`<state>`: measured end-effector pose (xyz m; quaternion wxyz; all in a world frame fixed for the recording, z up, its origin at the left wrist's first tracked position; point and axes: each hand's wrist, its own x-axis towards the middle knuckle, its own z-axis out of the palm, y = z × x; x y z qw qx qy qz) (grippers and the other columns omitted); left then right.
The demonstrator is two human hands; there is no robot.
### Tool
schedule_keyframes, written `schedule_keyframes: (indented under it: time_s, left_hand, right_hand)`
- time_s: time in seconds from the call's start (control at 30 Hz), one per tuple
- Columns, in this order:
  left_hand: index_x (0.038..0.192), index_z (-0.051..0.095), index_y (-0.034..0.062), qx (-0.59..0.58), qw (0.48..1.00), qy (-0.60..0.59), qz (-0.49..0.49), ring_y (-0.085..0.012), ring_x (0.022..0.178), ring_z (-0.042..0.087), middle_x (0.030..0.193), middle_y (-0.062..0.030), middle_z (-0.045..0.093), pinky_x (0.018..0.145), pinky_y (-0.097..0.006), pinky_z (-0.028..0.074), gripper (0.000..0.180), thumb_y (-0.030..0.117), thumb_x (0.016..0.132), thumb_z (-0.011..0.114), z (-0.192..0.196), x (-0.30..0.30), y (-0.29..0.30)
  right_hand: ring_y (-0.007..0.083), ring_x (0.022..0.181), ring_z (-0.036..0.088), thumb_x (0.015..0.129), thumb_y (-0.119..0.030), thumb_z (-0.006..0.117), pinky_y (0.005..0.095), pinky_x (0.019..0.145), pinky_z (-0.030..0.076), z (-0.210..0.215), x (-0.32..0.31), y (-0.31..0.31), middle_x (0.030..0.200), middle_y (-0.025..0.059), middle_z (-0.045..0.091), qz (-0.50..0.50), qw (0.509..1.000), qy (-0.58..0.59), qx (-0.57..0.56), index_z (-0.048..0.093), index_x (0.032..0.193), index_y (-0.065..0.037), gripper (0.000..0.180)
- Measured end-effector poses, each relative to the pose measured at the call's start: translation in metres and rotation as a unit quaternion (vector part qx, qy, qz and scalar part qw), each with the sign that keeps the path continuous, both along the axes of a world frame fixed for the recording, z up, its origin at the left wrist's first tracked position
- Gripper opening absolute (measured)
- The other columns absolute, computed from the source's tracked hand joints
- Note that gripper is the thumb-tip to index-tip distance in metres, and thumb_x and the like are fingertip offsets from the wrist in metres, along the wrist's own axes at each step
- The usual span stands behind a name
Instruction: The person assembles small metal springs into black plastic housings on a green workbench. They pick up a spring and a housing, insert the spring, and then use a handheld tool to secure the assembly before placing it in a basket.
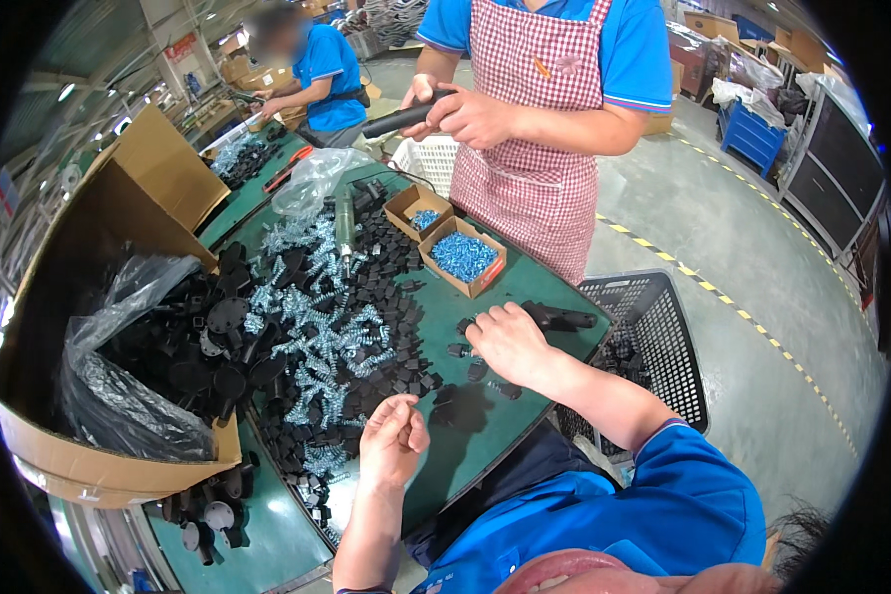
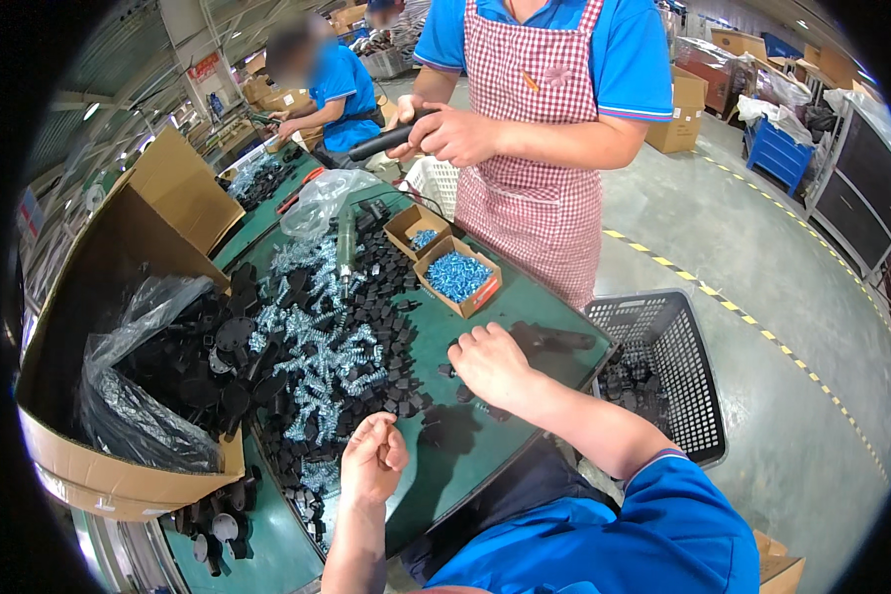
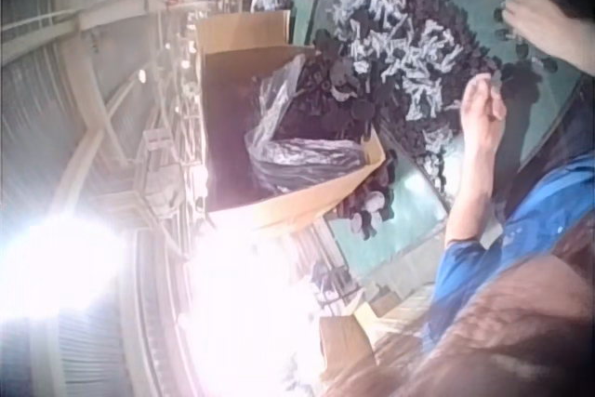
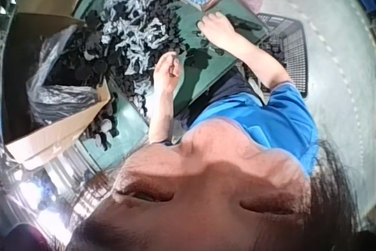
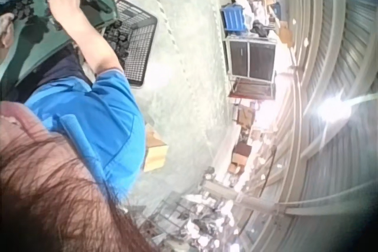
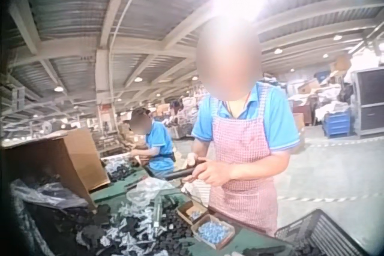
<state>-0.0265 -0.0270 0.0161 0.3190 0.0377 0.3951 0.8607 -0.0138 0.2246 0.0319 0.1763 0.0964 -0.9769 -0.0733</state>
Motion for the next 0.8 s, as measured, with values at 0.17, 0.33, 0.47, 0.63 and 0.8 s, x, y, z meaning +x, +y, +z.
schedule_keyframes:
  time_s: [0.17,0.33,0.47,0.63,0.8]
  left_hand:
    - [0.118,0.063,0.0066,0.083,0.994,0.068,-0.010,-0.0120,0.050,0.040,0.064,-0.0010,0.049,0.048,-0.027,0.033,0.025,0.011,0.093,0.062,0.035,0.003,0.013]
    - [0.112,0.064,0.0028,0.212,0.923,0.321,-0.032,-0.0149,0.046,0.045,0.061,-0.0036,0.050,0.042,-0.029,0.033,0.028,0.004,0.085,0.067,0.122,0.026,0.018]
    - [0.081,0.069,0.0048,0.271,0.874,0.403,0.017,-0.0181,0.044,0.051,0.067,-0.0108,0.061,0.039,-0.031,0.034,0.007,0.004,0.075,0.074,0.128,0.040,0.010]
    - [0.097,0.070,0.0036,-0.385,0.800,0.454,-0.077,-0.0212,0.062,0.064,0.076,-0.0076,0.067,0.055,-0.031,0.050,0.016,0.001,0.083,0.062,0.076,0.029,0.005]
    - [0.101,0.070,0.0039,-0.460,0.662,0.576,-0.137,-0.0337,0.078,0.067,0.088,-0.0149,0.069,0.071,-0.040,0.056,0.021,0.009,0.081,0.069,0.014,0.053,-0.004]
  right_hand:
    - [0.0206,0.075,0.060,0.075,-0.020,0.073,0.0342,0.069,0.045,0.022,0.021,-0.001,0.077,0.0032,0.058,0.096,0.983,0.082,-0.132,0.062,0.086,-0.010,0.018]
    - [0.0235,0.070,0.060,0.074,-0.020,0.075,0.0361,0.065,0.046,0.031,0.030,0.003,0.075,0.0045,0.056,0.133,0.957,0.144,-0.213,0.063,0.097,-0.010,0.028]
    - [0.0223,0.065,0.056,0.073,-0.017,0.074,0.0372,0.060,0.043,0.034,0.033,0.008,0.071,0.0032,0.053,0.161,0.954,0.155,-0.201,0.063,0.092,-0.011,0.023]
    - [0.0250,0.073,0.063,0.072,-0.012,0.077,0.0367,0.067,0.049,0.026,0.043,0.025,0.079,0.0052,0.062,0.085,0.958,0.136,-0.239,0.065,0.092,-0.009,0.023]
    - [0.0279,0.074,0.063,0.076,-0.009,0.074,0.0379,0.067,0.049,0.006,0.032,0.027,0.080,0.0076,0.063,0.089,0.960,0.071,-0.257,0.066,0.092,-0.008,0.017]
